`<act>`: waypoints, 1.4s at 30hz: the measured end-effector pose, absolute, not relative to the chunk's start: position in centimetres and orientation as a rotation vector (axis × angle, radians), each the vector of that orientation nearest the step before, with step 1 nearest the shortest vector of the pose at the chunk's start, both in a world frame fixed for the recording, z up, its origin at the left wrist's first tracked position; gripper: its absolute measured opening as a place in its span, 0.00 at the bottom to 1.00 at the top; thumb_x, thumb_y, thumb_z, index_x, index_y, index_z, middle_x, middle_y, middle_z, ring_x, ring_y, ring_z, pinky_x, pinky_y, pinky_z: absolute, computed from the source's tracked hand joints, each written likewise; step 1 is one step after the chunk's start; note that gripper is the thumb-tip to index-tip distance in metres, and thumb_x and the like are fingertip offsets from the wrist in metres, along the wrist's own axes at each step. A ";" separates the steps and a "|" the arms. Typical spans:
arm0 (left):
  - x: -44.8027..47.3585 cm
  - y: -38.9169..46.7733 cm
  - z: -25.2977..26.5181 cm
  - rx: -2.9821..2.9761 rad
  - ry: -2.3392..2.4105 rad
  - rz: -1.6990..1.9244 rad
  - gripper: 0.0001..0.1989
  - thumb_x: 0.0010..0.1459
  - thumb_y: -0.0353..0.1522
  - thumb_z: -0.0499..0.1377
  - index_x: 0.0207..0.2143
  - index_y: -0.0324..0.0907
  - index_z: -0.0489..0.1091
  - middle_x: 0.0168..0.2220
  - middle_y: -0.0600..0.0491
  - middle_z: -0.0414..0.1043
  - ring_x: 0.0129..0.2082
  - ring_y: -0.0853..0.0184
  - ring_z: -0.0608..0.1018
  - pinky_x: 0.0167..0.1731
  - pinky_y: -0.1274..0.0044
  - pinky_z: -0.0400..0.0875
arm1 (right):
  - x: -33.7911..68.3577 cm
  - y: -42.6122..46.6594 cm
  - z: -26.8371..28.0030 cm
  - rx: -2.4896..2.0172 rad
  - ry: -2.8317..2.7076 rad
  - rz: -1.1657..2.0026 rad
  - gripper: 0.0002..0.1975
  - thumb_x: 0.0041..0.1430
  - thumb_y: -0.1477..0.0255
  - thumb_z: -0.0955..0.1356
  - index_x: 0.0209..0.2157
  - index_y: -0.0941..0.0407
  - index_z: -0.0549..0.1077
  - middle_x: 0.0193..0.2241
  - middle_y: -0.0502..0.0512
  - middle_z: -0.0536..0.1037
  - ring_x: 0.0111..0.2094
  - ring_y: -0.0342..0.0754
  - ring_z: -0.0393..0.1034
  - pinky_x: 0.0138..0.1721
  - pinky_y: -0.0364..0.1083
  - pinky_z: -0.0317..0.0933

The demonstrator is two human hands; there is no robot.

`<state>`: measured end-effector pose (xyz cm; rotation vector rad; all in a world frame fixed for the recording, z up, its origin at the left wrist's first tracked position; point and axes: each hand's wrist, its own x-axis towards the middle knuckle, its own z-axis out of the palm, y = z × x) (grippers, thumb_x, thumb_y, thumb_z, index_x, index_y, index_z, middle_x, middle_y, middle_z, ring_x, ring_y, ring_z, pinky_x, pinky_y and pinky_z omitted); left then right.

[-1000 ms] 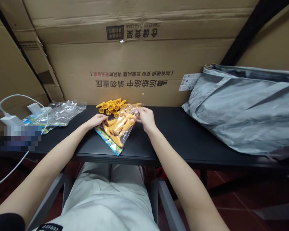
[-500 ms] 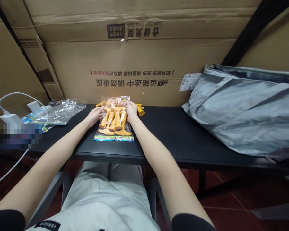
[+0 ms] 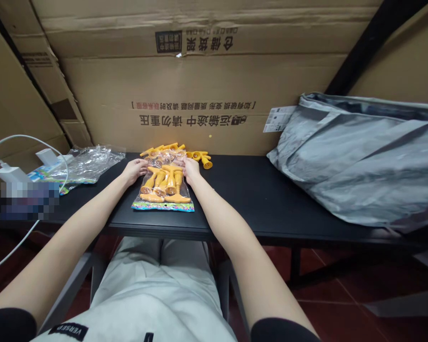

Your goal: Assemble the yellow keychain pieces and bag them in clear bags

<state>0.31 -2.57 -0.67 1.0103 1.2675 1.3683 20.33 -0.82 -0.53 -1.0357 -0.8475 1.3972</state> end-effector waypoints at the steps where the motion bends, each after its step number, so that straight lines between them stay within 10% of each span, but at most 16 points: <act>1: 0.3 -2.6 -0.7 1.023 1.250 1.360 0.08 0.50 0.28 0.64 0.26 0.37 0.65 0.25 0.52 0.75 0.22 0.73 0.76 0.29 0.78 0.71 | 20.4 -0.9 -0.5 -1.018 -0.835 1.429 0.13 0.67 0.74 0.59 0.27 0.56 0.63 0.24 0.52 0.78 0.25 0.42 0.74 0.27 0.41 0.67; 23: -1.2 -2.5 -0.8 1.065 1.255 1.357 0.06 0.42 0.19 0.61 0.25 0.35 0.72 0.24 0.51 0.76 0.26 0.71 0.78 0.29 0.79 0.73 | 22.6 -1.1 0.1 -1.077 -1.174 1.434 0.14 0.48 0.91 0.62 0.20 0.59 0.66 0.25 0.52 0.79 0.28 0.41 0.76 0.32 0.40 0.68; 42: -1.9 -2.9 -0.9 2.130 1.626 1.255 0.09 0.42 0.21 0.49 0.19 0.42 0.65 0.26 0.54 0.73 0.31 0.67 0.74 0.36 0.78 0.65 | 22.5 -0.9 0.1 -1.162 -1.680 1.047 0.12 0.48 0.81 0.61 0.15 0.57 0.66 0.16 0.48 0.69 0.21 0.41 0.63 0.27 0.40 0.59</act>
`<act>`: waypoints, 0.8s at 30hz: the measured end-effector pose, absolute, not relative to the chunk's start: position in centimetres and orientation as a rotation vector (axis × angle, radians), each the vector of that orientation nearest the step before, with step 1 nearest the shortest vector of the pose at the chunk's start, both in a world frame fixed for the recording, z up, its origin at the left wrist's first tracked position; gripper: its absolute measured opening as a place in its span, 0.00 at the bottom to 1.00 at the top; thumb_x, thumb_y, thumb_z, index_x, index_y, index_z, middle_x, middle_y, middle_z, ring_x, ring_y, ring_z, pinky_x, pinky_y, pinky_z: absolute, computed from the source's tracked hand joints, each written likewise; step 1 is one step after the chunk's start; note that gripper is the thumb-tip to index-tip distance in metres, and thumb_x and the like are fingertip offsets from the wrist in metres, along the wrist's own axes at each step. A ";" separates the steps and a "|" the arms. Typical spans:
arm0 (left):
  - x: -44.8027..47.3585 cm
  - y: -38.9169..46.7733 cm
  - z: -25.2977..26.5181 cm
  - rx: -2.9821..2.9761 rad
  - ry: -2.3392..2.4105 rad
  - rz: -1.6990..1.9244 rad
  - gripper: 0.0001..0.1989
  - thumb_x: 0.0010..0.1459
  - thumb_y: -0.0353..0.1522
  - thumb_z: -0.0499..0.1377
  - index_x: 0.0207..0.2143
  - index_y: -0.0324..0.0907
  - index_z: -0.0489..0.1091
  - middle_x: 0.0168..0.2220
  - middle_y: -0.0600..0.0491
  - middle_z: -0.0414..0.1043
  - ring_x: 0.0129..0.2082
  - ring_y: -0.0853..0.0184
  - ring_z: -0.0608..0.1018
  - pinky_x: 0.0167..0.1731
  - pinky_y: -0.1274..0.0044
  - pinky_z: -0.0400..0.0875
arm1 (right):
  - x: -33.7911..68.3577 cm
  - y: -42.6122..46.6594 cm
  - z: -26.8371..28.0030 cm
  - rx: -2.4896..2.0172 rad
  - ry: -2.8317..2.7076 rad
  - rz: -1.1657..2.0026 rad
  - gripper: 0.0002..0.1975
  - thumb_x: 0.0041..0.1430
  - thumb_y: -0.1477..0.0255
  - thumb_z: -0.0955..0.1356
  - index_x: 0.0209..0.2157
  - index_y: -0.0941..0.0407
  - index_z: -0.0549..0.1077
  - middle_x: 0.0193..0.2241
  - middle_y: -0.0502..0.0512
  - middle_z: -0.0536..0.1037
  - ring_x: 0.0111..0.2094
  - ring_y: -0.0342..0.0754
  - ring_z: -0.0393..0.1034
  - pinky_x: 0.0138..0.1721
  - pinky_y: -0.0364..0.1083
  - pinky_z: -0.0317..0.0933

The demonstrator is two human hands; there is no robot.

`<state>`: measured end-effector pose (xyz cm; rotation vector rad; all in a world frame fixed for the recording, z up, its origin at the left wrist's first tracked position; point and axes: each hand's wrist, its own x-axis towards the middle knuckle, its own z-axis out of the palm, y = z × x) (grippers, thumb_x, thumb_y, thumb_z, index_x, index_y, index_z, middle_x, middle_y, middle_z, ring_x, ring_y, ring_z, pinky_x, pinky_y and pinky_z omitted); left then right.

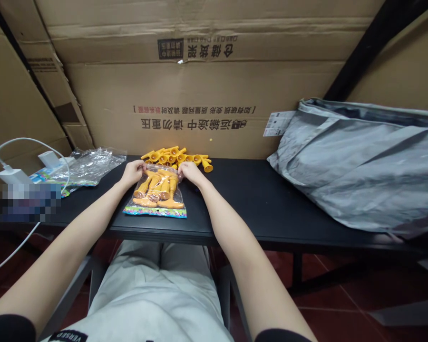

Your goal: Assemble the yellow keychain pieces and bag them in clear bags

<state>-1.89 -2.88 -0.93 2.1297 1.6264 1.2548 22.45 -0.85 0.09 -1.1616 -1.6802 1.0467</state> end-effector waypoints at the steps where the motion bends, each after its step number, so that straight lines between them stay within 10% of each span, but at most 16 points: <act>1: -1.8 -3.1 -0.8 2.172 1.623 1.263 0.09 0.42 0.21 0.49 0.19 0.42 0.64 0.27 0.53 0.73 0.32 0.66 0.74 0.37 0.78 0.65 | 22.3 -1.0 0.2 -1.156 -1.645 1.061 0.13 0.50 0.79 0.61 0.15 0.57 0.65 0.17 0.48 0.68 0.21 0.40 0.63 0.26 0.40 0.58; 9: -0.1 -3.9 -0.3 2.358 1.408 1.306 0.11 0.47 0.19 0.48 0.21 0.42 0.61 0.33 0.51 0.72 0.42 0.66 0.74 0.44 0.77 0.65 | 23.3 -1.8 1.1 -1.179 -1.824 1.263 0.17 0.50 0.60 0.73 0.19 0.57 0.69 0.14 0.46 0.66 0.16 0.38 0.57 0.18 0.39 0.54; 24: 0.3 -3.1 -1.0 2.555 1.354 1.484 0.11 0.53 0.22 0.48 0.24 0.41 0.65 0.44 0.50 0.72 0.43 0.68 0.75 0.43 0.76 0.70 | 22.2 -2.6 1.0 -1.038 -1.746 1.757 0.14 0.45 0.64 0.76 0.28 0.61 0.77 0.28 0.57 0.80 0.25 0.44 0.72 0.27 0.40 0.68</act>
